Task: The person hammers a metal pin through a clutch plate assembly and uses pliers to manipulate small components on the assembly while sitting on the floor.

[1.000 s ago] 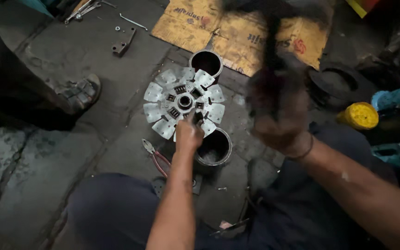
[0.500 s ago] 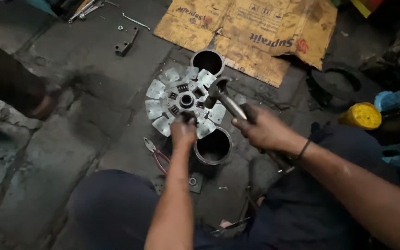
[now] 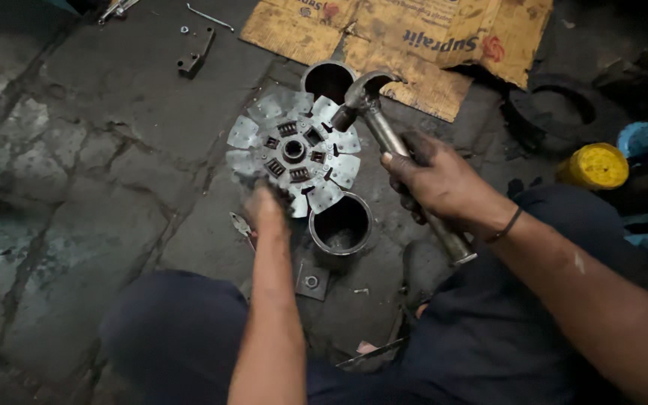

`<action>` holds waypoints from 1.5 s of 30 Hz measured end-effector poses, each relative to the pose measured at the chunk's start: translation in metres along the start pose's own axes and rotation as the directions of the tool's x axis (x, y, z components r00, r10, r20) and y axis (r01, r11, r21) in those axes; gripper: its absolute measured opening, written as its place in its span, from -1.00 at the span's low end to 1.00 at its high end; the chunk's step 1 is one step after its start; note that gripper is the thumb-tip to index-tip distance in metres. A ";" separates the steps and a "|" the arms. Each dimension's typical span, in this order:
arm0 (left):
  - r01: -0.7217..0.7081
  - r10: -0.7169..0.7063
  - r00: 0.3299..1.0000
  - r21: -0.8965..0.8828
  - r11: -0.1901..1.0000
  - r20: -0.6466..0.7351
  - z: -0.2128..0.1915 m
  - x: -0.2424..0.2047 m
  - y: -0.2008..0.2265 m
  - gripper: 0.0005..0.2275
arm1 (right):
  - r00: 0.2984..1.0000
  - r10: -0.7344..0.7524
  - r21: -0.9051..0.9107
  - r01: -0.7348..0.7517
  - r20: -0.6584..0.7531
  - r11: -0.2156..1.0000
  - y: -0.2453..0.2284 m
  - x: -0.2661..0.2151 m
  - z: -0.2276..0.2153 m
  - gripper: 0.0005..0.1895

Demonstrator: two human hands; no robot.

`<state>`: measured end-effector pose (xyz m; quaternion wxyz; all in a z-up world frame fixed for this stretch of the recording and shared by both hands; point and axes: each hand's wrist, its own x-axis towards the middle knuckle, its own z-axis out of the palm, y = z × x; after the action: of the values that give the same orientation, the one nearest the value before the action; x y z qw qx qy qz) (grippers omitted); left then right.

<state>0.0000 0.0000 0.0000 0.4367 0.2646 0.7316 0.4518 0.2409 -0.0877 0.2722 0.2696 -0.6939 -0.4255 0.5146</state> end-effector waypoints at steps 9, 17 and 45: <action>0.352 -0.297 0.936 -0.444 0.824 0.191 0.002 0.025 -0.069 -0.66 | 0.997 0.074 0.114 -0.077 0.030 0.991 -0.002 -0.001 -0.002 -0.37; 0.486 -0.200 0.844 -0.555 0.675 0.497 0.003 -0.038 0.067 -0.77 | 0.995 0.100 -0.023 -0.100 0.015 0.995 0.007 0.000 0.001 -0.45; 0.559 -0.465 0.818 -0.662 0.500 0.339 -0.071 -0.045 -0.132 -0.69 | 0.911 -0.313 -0.435 0.175 -0.267 0.883 0.179 -0.046 0.164 -0.20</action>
<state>-0.0401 -0.1257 -0.0850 0.6602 -0.1378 0.5031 0.5403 0.1370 -0.2264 0.0953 0.2520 -0.7504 -0.5558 0.2540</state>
